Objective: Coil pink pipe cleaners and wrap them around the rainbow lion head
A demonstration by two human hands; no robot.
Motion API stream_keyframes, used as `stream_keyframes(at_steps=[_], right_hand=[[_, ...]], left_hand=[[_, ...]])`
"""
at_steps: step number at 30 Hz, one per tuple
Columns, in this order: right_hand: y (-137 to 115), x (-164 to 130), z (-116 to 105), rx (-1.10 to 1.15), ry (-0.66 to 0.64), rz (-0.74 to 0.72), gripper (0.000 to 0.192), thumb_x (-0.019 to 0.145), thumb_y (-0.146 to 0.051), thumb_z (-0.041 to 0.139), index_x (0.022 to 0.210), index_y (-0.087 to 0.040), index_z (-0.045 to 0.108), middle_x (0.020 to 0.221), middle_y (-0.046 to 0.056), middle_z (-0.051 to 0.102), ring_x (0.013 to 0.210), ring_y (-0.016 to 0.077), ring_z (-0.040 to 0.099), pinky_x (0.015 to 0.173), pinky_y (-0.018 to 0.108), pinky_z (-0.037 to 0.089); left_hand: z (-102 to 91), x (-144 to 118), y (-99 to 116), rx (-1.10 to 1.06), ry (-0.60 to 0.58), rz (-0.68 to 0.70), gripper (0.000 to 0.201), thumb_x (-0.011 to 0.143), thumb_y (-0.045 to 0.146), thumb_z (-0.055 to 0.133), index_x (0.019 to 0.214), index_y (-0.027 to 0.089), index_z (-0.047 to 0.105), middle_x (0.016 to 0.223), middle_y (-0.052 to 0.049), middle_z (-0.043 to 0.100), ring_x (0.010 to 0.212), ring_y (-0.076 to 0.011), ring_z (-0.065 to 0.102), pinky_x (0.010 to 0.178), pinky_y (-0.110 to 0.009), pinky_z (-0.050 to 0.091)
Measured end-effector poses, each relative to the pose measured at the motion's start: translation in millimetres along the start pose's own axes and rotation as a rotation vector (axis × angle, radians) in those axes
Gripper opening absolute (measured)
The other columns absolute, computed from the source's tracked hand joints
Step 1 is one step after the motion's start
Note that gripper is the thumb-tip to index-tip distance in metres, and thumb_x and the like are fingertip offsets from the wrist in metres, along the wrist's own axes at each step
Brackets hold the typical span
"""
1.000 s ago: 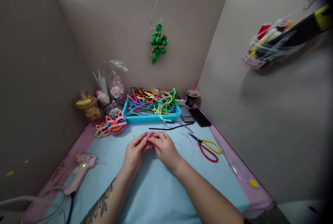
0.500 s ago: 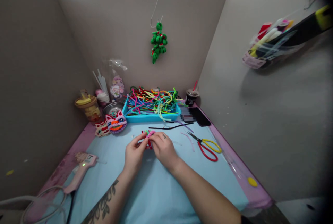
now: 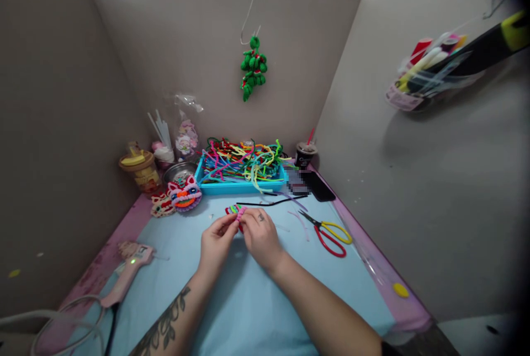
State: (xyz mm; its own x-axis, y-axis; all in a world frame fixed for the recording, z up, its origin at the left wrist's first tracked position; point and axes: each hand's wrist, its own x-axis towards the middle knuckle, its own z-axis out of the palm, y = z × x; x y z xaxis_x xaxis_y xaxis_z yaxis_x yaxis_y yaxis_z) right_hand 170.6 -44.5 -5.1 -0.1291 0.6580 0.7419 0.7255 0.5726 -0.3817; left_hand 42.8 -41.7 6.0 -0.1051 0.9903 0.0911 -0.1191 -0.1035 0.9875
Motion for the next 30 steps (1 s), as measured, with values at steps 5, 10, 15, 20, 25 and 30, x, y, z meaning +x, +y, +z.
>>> stream_keyframes(at_steps=[5,10,15,20,25,30], right_hand=[[0,-1,2,-0.002,0.011,0.013,0.019,0.088,-0.011,0.047,0.091,-0.019,0.064,0.092,0.008,0.065,0.086,0.0215,0.054,0.077,0.036,0.046],[2,-3,4,0.022,-0.007,0.044,0.018,0.087,-0.01,0.048,0.089,-0.018,0.063,0.089,0.008,0.064,0.085,0.0218,0.054,0.076,0.036,0.047],[2,-4,8,0.029,-0.029,0.088,0.018,0.085,-0.008,0.047,0.087,-0.018,0.062,0.088,0.007,0.064,0.084,0.0215,0.054,0.077,0.036,0.046],[3,-3,8,0.035,-0.015,0.12,0.019,0.083,-0.006,0.048,0.086,-0.019,0.062,0.086,0.006,0.064,0.083,0.0218,0.055,0.076,0.035,0.046],[4,-4,9,0.065,0.0,0.13,0.02,0.083,-0.006,0.046,0.086,-0.019,0.061,0.085,0.006,0.063,0.083,0.0217,0.056,0.076,0.035,0.046],[5,-6,9,0.064,0.009,0.137,0.021,0.084,-0.006,0.043,0.085,-0.019,0.061,0.084,0.007,0.062,0.082,0.0216,0.055,0.076,0.035,0.047]], left_hand=[[-0.8,0,-5,-0.03,0.001,-0.015,0.032,0.06,0.033,0.079,0.084,0.014,0.073,0.076,-0.006,0.074,0.067,-0.0178,0.067,0.067,-0.029,0.055],[-0.2,0,-7,-0.037,0.033,-0.064,0.049,0.059,0.036,0.079,0.1,0.011,0.071,0.072,-0.005,0.073,0.063,-0.0162,0.066,0.065,-0.027,0.055],[0.2,-3,-11,0.049,0.068,-0.049,0.061,0.064,0.04,0.076,0.116,0.009,0.064,0.079,-0.007,0.074,0.066,-0.0161,0.067,0.069,-0.028,0.056],[2.2,-7,-18,0.163,0.056,0.024,0.058,0.071,0.04,0.069,0.121,0.011,0.062,0.081,-0.006,0.074,0.069,-0.0166,0.068,0.07,-0.027,0.055],[3.4,-13,-21,0.275,0.017,0.125,0.053,0.078,0.036,0.062,0.125,0.014,0.058,0.08,-0.005,0.074,0.068,-0.017,0.067,0.066,-0.026,0.053],[2.2,-17,-18,0.436,-0.057,0.27,0.054,0.081,0.025,0.057,0.134,0.019,0.048,0.082,-0.002,0.074,0.068,-0.0159,0.067,0.067,-0.025,0.05]])
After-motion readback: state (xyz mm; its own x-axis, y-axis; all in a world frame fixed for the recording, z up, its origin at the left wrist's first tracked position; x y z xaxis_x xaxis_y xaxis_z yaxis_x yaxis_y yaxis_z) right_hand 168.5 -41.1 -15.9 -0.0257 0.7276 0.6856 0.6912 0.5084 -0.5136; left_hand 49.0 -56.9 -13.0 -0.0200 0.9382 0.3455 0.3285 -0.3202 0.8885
